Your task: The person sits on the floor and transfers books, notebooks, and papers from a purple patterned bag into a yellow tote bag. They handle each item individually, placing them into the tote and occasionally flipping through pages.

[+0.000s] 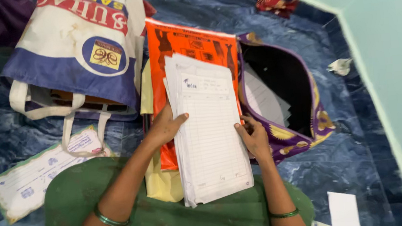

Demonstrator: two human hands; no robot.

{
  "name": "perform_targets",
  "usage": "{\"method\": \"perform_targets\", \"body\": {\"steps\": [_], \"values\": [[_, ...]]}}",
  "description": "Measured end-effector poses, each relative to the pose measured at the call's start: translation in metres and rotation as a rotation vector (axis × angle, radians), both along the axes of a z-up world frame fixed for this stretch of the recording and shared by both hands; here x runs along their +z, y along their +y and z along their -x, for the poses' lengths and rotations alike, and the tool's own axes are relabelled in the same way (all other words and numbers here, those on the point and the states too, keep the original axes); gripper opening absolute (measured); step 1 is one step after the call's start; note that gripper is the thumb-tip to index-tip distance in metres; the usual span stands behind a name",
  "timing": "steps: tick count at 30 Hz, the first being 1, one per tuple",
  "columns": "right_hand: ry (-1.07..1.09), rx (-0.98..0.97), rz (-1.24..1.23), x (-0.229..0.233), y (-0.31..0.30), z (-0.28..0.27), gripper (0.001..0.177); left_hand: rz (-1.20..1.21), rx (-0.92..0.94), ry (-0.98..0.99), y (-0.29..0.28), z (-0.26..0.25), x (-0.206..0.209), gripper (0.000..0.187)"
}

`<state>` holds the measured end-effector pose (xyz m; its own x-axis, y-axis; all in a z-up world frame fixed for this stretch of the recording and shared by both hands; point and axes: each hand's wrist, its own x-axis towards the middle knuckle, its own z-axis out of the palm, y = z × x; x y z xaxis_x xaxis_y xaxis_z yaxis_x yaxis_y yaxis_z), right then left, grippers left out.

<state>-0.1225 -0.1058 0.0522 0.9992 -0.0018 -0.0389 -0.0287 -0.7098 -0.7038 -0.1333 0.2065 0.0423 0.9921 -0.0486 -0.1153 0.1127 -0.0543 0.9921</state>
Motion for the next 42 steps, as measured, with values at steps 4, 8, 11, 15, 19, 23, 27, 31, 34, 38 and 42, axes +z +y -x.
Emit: {"method": "perform_targets", "body": {"steps": [4, 8, 11, 15, 19, 23, 27, 31, 34, 38, 42], "values": [[0.011, 0.016, -0.288, -0.003, 0.008, 0.008, 0.036, -0.309, 0.161, -0.124, 0.020, 0.008, 0.030, 0.081], [0.074, 0.007, -0.390, 0.005, 0.023, 0.007, 0.029, -0.380, 0.311, -0.347, 0.025, 0.002, 0.041, 0.083], [0.111, 0.012, -0.446, 0.012, 0.027, 0.002, 0.024, -0.585, 0.340, -0.411, 0.029, -0.007, 0.041, 0.064], [0.146, 0.003, -0.334, 0.015, 0.026, -0.002, 0.021, -0.640, 0.284, -0.318, 0.030, -0.017, 0.037, 0.053], [0.148, 0.034, -0.426, 0.016, 0.026, -0.001, 0.026, -0.671, 0.255, -0.293, 0.030, -0.027, 0.032, 0.065], [0.167, 0.014, -0.377, 0.018, 0.028, 0.000, 0.026, -0.680, 0.263, -0.329, 0.031, -0.026, 0.031, 0.058], [0.116, 0.034, -0.351, 0.016, 0.031, 0.000, 0.027, -0.695, 0.239, -0.278, 0.030, -0.021, 0.032, 0.046], [0.001, 0.100, -0.372, 0.021, 0.035, 0.005, 0.034, -0.666, 0.221, -0.288, 0.029, -0.023, 0.024, 0.035], [0.009, 0.112, -0.408, 0.017, 0.031, 0.004, 0.035, -0.623, 0.220, -0.293, 0.029, -0.027, 0.014, 0.040], [0.025, 0.104, -0.532, 0.002, 0.021, -0.001, 0.035, -0.649, 0.230, -0.285, 0.031, -0.029, 0.014, 0.047], [0.014, 0.074, -0.549, -0.010, -0.004, -0.008, 0.028, -0.648, 0.250, -0.347, 0.039, -0.025, 0.021, 0.063]]}}
